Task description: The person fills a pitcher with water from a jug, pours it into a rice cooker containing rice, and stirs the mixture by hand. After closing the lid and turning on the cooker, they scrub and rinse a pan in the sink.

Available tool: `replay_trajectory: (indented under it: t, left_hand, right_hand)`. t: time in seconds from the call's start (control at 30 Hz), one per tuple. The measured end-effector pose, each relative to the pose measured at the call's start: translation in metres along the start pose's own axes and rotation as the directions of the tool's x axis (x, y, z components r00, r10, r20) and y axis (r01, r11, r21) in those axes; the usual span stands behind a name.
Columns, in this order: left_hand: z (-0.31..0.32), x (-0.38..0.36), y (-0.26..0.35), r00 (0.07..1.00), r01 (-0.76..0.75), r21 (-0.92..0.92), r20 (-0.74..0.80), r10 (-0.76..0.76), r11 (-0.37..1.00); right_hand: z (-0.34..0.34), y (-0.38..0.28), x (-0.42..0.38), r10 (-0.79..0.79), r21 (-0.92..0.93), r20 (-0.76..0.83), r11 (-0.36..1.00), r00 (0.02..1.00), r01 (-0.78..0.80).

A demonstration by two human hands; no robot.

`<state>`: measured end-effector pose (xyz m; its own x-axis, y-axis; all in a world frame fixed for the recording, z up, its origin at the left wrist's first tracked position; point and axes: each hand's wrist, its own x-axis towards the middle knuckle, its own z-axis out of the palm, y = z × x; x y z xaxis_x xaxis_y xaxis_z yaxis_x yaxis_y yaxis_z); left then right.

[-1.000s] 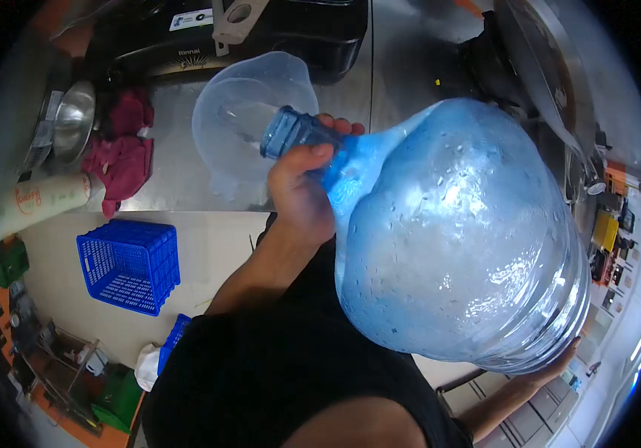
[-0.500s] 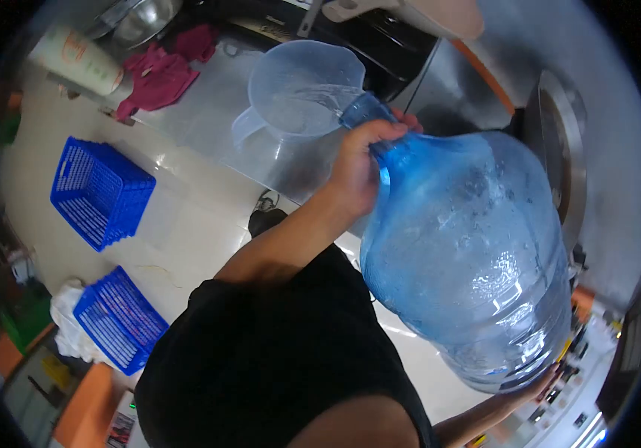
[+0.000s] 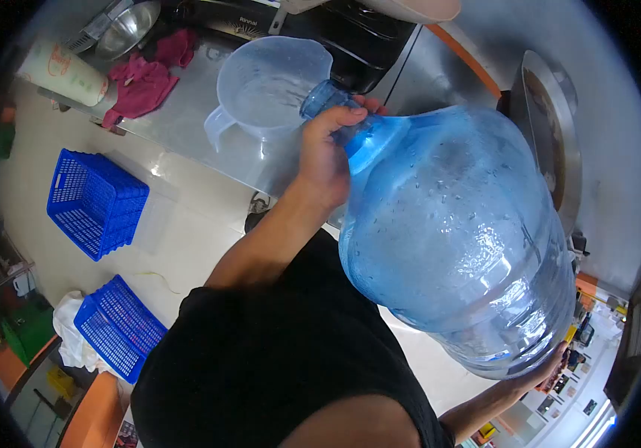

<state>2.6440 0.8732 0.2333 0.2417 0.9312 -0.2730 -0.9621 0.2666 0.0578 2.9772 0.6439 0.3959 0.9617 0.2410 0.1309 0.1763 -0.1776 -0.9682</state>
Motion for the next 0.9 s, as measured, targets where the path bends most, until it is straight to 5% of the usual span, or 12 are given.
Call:
replay_trajectory:
  t: [0.3, 0.67, 0.8, 0.9]
  left_hand:
    - [-0.004, 0.006, 0.002, 0.999, -0.035, 0.063, 0.01, 0.035, 0.997]
    - [-0.002, 0.005, -0.004, 1.0, -0.01, 0.083, -0.019, 0.011, 0.996]
    - [-0.003, 0.005, -0.004, 1.0, 0.01, 0.035, -0.02, -0.01, 0.999]
    - [-0.001, 0.004, -0.004, 1.0, -0.011, 0.058, -0.019, 0.012, 0.998]
  right_hand:
    - [0.003, 0.001, -0.002, -0.018, 0.025, 0.22, 1.0, 0.975, 0.013]
    - [-0.013, 0.01, 0.001, 0.005, 0.053, 0.294, 0.998, 0.956, -0.021]
    - [-0.014, 0.014, 0.006, -0.007, 0.051, 0.288, 0.999, 0.958, -0.007]
    - [-0.011, 0.015, 0.006, 0.051, 0.041, 0.14, 0.998, 0.989, -0.057]
